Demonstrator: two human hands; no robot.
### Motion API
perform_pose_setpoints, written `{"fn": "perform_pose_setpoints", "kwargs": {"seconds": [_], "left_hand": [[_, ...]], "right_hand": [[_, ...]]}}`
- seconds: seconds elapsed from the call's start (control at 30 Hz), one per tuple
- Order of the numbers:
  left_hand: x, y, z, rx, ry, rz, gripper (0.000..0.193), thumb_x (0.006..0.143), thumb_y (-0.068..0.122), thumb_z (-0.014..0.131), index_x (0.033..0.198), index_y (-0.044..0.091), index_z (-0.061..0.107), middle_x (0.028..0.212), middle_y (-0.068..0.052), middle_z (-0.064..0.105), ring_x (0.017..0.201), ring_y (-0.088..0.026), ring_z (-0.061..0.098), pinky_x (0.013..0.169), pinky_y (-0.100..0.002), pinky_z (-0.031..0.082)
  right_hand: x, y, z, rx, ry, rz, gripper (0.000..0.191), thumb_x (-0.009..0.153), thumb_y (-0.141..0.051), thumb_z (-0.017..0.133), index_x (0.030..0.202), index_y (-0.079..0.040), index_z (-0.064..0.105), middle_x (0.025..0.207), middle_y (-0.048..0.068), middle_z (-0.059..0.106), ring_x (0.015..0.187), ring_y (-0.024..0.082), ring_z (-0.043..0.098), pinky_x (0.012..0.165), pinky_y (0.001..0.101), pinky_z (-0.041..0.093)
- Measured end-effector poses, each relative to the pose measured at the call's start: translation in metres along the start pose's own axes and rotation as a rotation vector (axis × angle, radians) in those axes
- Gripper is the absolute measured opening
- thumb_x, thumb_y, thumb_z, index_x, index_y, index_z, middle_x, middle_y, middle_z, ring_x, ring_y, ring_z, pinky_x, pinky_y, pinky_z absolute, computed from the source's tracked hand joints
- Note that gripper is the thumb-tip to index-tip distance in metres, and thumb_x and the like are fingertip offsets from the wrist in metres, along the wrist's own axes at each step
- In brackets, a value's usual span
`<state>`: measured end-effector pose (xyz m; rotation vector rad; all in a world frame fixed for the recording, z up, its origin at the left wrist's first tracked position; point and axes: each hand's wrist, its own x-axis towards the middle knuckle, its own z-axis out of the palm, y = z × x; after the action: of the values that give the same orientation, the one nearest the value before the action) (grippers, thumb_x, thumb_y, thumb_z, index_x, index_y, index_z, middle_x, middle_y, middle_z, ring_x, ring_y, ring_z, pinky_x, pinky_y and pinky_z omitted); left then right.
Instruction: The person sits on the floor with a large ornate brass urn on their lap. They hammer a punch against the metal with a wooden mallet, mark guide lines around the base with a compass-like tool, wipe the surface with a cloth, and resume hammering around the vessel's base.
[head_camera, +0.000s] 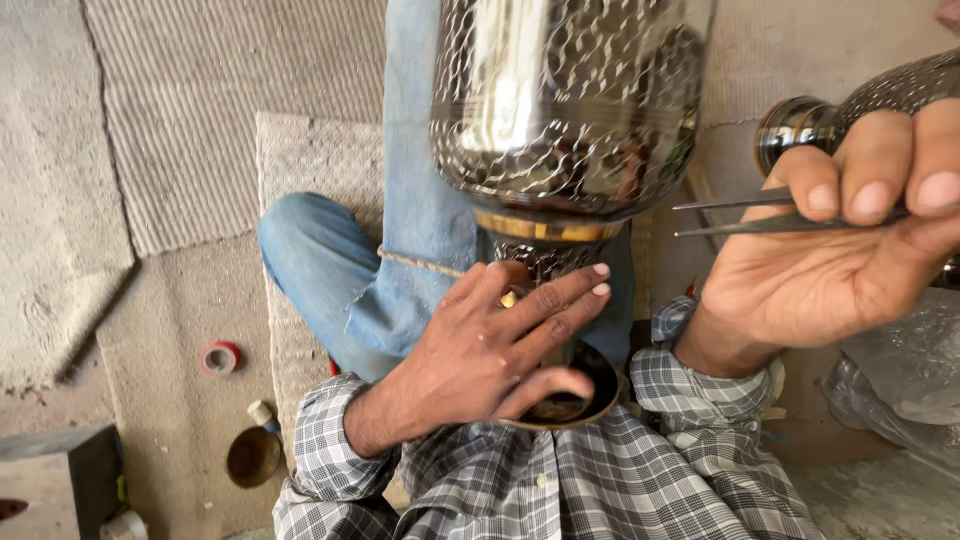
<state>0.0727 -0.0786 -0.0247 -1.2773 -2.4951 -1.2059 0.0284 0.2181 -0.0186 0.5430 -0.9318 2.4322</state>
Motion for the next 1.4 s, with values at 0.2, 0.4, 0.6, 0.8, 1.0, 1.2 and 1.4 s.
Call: {"fn": "perform_pose_setpoints", "kwargs": {"seconds": [0.2,0.4,0.6,0.8,1.0,1.2,1.4], "left_hand": [[0.046,0.000,0.006,0.365,0.098,0.076,0.047,0.101,0.025,0.068,0.146,0.010,0.066,0.158,0.001,0.051,0.099,-0.021,0.053,0.081,-0.032,0.046],[0.050,-0.014,0.016,0.368,0.277,0.114,0.035,0.099,0.017,0.075,0.134,0.012,0.075,0.152,0.004,0.057,0.096,-0.019,0.050,0.081,-0.028,0.044],[0.038,-0.034,0.027,0.197,0.379,0.166,0.022,0.097,0.017,0.081,0.119,0.012,0.080,0.141,0.006,0.066,0.113,-0.018,0.055,0.086,-0.030,0.049],[0.033,-0.041,0.039,0.237,0.429,0.169,0.021,0.096,0.020,0.083,0.117,0.017,0.081,0.139,0.010,0.066,0.112,-0.016,0.054,0.084,-0.028,0.047],[0.032,-0.041,0.044,0.285,0.441,0.150,0.017,0.097,0.024,0.082,0.114,0.023,0.082,0.139,0.014,0.065,0.108,-0.015,0.052,0.078,-0.026,0.043],[0.032,-0.040,0.044,0.307,0.439,0.139,0.016,0.099,0.023,0.079,0.114,0.025,0.082,0.139,0.015,0.065,0.107,-0.014,0.051,0.076,-0.026,0.042],[0.032,-0.041,0.041,0.300,0.445,0.145,0.018,0.097,0.020,0.078,0.114,0.024,0.083,0.138,0.014,0.066,0.107,-0.014,0.052,0.077,-0.026,0.044]], "right_hand": [[0.027,0.033,0.027,-0.076,-0.139,0.020,0.037,0.114,-0.041,0.024,0.127,-0.016,0.049,0.087,0.003,0.055,0.060,0.014,0.050,0.049,0.0293,0.052],[0.039,0.048,0.049,-0.129,-0.252,0.170,0.052,0.103,-0.061,0.019,0.134,-0.028,0.046,0.078,0.004,0.048,0.054,0.018,0.043,0.044,0.0345,0.046],[0.046,0.051,0.037,-0.123,-0.424,0.273,0.062,0.099,-0.073,0.016,0.124,-0.027,0.049,0.074,0.003,0.047,0.053,0.018,0.043,0.044,0.0364,0.048],[0.042,0.055,0.028,-0.045,-0.385,0.298,0.066,0.099,-0.073,0.013,0.122,-0.024,0.050,0.074,0.003,0.048,0.052,0.017,0.042,0.046,0.0373,0.042],[0.044,0.055,0.028,-0.035,-0.415,0.271,0.070,0.098,-0.075,0.011,0.123,-0.023,0.050,0.074,0.003,0.048,0.051,0.017,0.043,0.045,0.0365,0.044],[0.044,0.055,0.025,-0.052,-0.423,0.250,0.072,0.097,-0.078,0.015,0.125,-0.023,0.052,0.073,0.003,0.047,0.053,0.016,0.040,0.047,0.0368,0.042],[0.043,0.046,0.014,0.204,-0.066,0.246,0.074,0.101,-0.081,0.022,0.115,-0.020,0.062,0.075,0.002,0.049,0.059,0.014,0.043,0.053,0.0339,0.045]]}}
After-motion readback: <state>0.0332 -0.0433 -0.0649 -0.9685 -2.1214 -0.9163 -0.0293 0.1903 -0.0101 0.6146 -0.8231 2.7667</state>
